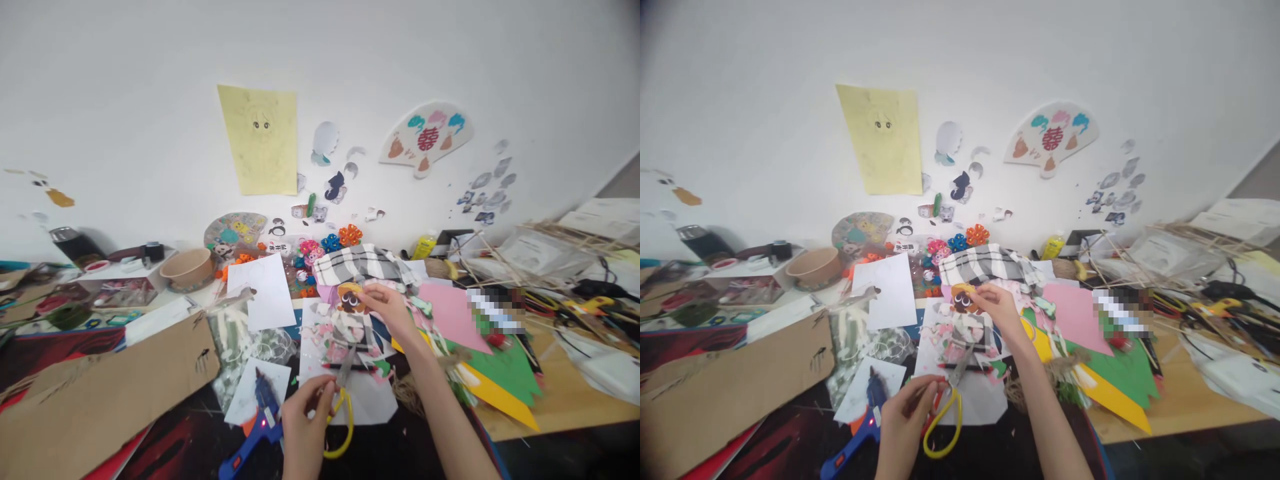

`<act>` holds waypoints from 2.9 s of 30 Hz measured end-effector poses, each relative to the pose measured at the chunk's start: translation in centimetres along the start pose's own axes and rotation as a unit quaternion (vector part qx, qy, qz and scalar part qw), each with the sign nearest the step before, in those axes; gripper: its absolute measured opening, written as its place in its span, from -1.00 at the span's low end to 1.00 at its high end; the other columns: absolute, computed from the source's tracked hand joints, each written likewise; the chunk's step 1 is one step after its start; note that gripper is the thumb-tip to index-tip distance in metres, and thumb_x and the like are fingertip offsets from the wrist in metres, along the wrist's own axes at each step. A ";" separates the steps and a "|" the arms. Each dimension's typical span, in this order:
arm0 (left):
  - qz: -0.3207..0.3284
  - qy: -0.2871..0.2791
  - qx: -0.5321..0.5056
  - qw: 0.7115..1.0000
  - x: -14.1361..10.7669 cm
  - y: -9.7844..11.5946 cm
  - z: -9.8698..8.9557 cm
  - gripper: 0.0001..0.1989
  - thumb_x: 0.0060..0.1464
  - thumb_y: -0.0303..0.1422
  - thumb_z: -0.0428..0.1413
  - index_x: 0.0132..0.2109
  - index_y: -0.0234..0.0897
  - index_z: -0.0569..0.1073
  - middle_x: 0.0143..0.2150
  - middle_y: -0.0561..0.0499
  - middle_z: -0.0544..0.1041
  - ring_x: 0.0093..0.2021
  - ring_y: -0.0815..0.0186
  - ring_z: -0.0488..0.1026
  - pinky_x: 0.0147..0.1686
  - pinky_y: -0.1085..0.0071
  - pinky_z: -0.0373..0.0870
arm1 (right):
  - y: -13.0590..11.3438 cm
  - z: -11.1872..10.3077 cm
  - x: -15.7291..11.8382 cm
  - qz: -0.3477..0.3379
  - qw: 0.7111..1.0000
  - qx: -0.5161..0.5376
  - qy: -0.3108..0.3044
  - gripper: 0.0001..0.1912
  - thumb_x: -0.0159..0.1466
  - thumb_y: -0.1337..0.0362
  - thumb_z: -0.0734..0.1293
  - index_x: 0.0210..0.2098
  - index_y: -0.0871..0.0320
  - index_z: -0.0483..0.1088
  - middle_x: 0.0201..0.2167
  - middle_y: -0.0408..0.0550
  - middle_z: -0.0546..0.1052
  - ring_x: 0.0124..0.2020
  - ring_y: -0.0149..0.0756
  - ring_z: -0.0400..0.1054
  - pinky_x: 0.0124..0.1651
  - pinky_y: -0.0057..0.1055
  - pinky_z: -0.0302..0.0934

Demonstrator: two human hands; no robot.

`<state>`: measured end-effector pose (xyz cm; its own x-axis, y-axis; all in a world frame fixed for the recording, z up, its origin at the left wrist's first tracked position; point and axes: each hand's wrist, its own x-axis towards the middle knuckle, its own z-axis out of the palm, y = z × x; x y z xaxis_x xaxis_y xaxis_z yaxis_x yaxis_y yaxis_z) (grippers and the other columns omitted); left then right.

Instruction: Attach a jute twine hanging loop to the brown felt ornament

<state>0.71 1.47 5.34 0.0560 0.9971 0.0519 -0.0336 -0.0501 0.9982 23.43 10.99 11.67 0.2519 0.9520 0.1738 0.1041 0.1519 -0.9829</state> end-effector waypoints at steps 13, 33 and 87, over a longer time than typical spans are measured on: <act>0.193 -0.033 0.175 0.965 -6.7 -5.8 0.5 -0.78 0.26 -0.24 0.11 -0.23 -0.19 0.63 -0.39 -0.04 0.63 -0.45 0.31 0.54 -0.40 0.50 0.46 | 9.4 1.0 -13.2 -0.005 0.964 0.137 0.228 -0.48 0.09 -0.03 0.52 -0.15 0.17 0.35 -0.44 -0.07 0.60 -0.60 -0.26 0.47 -0.57 -0.39 0.31; 0.348 -0.014 0.464 0.814 -3.3 -7.5 5.7 -0.47 0.15 -0.66 -0.15 0.17 -0.25 0.42 0.02 -0.16 0.58 -0.01 0.08 0.50 0.01 0.10 0.41 | 10.9 1.0 -15.3 -0.137 0.873 0.156 0.442 -0.72 0.23 0.26 0.46 -0.14 0.14 0.35 -0.37 -0.12 0.55 -0.58 -0.33 0.48 -0.58 -0.46 0.31; 0.371 0.114 0.250 0.887 1.7 -0.5 2.7 -0.82 0.27 -0.40 0.09 -0.10 -0.20 0.60 -0.29 0.01 0.58 -0.27 0.29 0.43 -0.22 0.37 0.32 | 10.5 -7.4 -13.2 -0.022 0.911 0.245 0.332 -0.57 0.00 0.22 0.59 -0.18 0.16 0.46 -0.31 -0.15 0.60 -0.46 -0.41 0.53 -0.45 -0.56 0.38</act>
<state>3.55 3.06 4.98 -0.0017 0.6617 0.7498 0.4742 -0.6596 0.5832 28.35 -1.95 -0.51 0.8008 0.5966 0.0527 -0.2727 0.4415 -0.8548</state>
